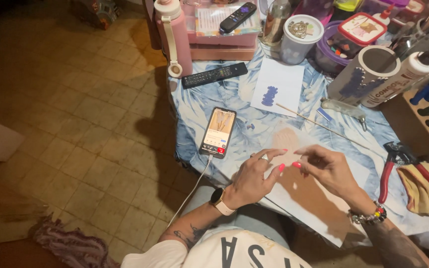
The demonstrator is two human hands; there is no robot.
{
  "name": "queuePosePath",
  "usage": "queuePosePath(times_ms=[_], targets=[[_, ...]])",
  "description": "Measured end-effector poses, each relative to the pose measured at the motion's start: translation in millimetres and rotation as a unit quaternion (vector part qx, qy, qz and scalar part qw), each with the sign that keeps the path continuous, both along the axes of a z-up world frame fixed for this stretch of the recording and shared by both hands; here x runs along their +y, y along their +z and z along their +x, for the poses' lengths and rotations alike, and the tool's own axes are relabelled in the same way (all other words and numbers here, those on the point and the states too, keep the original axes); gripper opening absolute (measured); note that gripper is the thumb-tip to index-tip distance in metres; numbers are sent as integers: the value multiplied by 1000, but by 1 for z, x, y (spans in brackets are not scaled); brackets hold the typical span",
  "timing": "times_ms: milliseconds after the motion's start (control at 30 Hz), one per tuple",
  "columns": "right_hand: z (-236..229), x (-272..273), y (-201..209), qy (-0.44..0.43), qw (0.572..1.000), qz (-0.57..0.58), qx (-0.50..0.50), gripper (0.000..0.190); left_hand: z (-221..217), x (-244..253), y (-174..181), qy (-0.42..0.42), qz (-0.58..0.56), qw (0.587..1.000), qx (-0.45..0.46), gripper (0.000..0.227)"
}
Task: Picking up small pink craft pieces and pressing them onto a paper template
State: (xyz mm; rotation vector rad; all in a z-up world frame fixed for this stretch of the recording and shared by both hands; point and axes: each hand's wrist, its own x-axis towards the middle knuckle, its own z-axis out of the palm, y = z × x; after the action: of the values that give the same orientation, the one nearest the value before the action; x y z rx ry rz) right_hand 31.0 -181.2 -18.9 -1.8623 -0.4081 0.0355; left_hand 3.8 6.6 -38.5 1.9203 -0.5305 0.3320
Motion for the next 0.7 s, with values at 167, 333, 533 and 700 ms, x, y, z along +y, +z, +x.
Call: queuePosePath(times_ms=[167,333,533,700], targets=[[5,8,20,-34,987,-102,-123,6,7,-10,-7,-48,-130,981,134,31],[11,10,14,-25,974,-90,-205,9,5,-7,0,-161,-273,875,364,49],[8,22,16,9,972,-47,-228,8,18,-13,-21,-223,-534,714,394,30],[3,31,21,-5,961,-41,-275,10,20,-14,-25,-226,-553,695,401,25]])
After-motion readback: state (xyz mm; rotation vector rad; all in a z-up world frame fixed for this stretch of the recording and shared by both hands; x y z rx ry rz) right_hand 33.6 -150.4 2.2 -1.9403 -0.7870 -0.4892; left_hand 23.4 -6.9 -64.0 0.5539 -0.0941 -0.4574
